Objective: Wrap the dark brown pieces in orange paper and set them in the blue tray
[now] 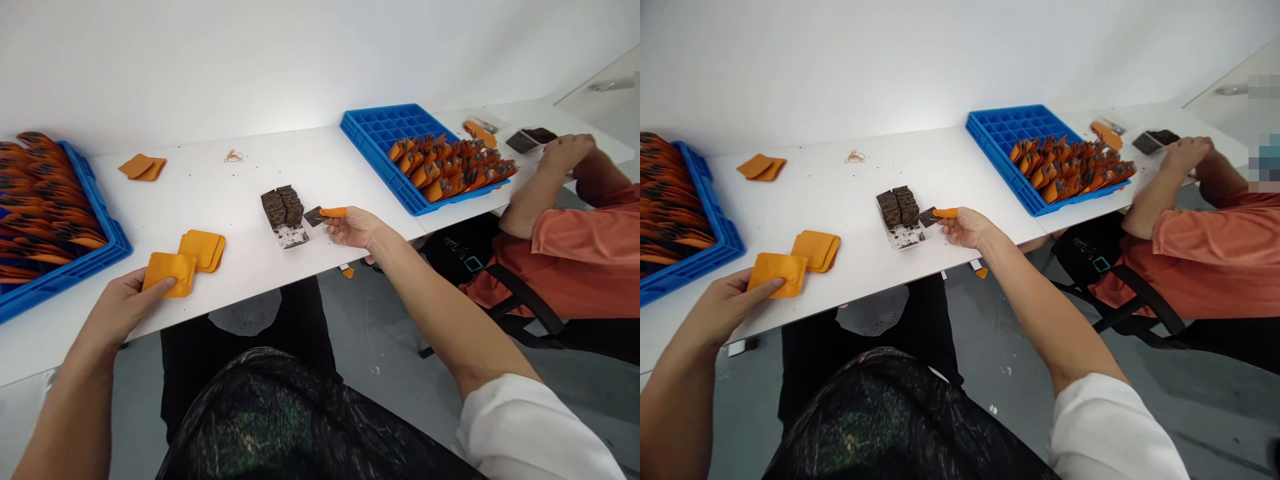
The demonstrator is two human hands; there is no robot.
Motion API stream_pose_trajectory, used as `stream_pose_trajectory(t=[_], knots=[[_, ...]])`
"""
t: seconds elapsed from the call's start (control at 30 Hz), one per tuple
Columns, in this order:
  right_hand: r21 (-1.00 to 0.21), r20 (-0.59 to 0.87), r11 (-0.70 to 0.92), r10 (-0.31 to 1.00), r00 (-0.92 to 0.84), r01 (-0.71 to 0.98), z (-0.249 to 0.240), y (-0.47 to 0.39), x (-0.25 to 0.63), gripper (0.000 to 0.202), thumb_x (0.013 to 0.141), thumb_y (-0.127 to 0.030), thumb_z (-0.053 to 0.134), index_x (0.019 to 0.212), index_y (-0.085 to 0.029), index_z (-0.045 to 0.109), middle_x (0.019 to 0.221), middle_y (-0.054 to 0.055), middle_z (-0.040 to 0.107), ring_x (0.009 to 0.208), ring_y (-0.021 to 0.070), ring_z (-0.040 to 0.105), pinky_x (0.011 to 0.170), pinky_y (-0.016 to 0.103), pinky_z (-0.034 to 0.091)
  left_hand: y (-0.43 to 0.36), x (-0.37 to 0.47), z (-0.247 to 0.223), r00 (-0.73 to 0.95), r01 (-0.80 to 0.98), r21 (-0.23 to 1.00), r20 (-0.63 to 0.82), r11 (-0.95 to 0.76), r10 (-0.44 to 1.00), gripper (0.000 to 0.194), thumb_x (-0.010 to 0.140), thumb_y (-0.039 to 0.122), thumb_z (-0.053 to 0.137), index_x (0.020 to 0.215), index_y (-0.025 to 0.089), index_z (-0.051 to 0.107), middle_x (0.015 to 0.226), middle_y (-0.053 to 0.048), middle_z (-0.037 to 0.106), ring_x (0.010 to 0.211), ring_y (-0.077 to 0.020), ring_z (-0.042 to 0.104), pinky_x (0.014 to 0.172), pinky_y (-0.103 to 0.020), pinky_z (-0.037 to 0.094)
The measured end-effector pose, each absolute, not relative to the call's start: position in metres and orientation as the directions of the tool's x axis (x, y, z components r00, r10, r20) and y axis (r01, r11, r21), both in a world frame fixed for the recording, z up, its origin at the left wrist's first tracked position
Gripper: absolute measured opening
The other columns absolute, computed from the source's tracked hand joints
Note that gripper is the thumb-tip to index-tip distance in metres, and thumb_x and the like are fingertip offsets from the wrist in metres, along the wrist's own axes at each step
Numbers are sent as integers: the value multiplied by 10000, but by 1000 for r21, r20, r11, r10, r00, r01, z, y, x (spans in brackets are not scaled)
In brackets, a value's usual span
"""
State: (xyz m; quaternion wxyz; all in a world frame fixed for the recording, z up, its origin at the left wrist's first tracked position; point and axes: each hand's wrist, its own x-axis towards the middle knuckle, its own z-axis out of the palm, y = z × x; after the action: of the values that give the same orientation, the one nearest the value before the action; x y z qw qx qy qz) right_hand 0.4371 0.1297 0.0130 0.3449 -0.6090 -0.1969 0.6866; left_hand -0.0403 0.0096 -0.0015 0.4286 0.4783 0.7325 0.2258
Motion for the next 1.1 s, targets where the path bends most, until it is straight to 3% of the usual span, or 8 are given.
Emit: stream_pose_trajectory(t=[0.2, 0.43, 0.67, 0.8, 0.87, 0.97, 1.1], knots=[[-687, -705, -701, 707, -60, -190, 12, 129, 436, 145, 829, -82, 792, 864, -167, 679, 647, 25, 660, 516, 84, 459, 417, 200, 270, 11, -41, -9, -220, 388, 813, -375, 433, 901, 764, 724, 730, 890, 1307, 253, 767, 1381, -15, 781, 1277, -328, 666, 1129, -404, 486], [-728, -659, -649, 751, -36, -223, 22, 124, 442, 215, 736, -95, 826, 804, -176, 640, 600, -27, 574, 500, 67, 390, 428, 214, 217, 6, -40, -10, -234, 221, 915, -285, 337, 929, 522, 729, 616, 951, 1107, 274, 838, 1104, 25, 844, 1072, -262, 706, 982, -422, 568], [-821, -380, -383, 920, -96, -424, 53, 68, 419, 317, 663, -244, 940, 746, -218, 635, 657, -57, 574, 581, 78, 475, 504, 227, 345, -14, -12, 0, -241, 176, 984, 16, 28, 970, 268, 810, 415, 926, 1002, 232, 884, 1102, -21, 823, 1031, -225, 701, 976, -363, 553], [-814, -320, -357, 934, -159, -459, 58, 28, 362, 404, 558, -287, 1043, 663, -220, 658, 636, -60, 613, 580, 71, 505, 535, 219, 423, -23, 9, 6, -202, 235, 964, 173, -124, 964, 125, 808, 340, 911, 801, 231, 850, 861, -30, 719, 824, -181, 642, 728, -302, 496], [-803, -307, -360, 933, -189, -475, 57, 13, 332, 402, 517, -279, 1067, 675, -234, 701, 673, -57, 669, 588, 69, 537, 544, 214, 459, -28, 17, 9, -191, 245, 958, 200, -150, 961, 180, 799, 314, 915, 709, 214, 796, 792, -19, 659, 723, -153, 577, 640, -292, 431], [-783, -267, -397, 910, -318, -479, 53, -2, 294, 340, 566, -322, 1059, 768, -256, 793, 825, -26, 770, 635, 82, 617, 530, 206, 491, -33, 23, 10, -212, 193, 967, 206, -165, 955, 270, 771, 295, 943, 644, 192, 727, 745, 1, 605, 669, -128, 520, 616, -281, 389], [-742, -164, -437, 853, -495, -508, 40, -9, 261, 261, 678, -381, 1009, 844, -269, 840, 1212, 24, 817, 780, 137, 742, 496, 206, 546, -38, 24, 8, -130, 66, 988, 146, -138, 981, 180, 821, 326, 921, 765, 204, 801, 793, -8, 659, 725, -147, 588, 683, -285, 452]])
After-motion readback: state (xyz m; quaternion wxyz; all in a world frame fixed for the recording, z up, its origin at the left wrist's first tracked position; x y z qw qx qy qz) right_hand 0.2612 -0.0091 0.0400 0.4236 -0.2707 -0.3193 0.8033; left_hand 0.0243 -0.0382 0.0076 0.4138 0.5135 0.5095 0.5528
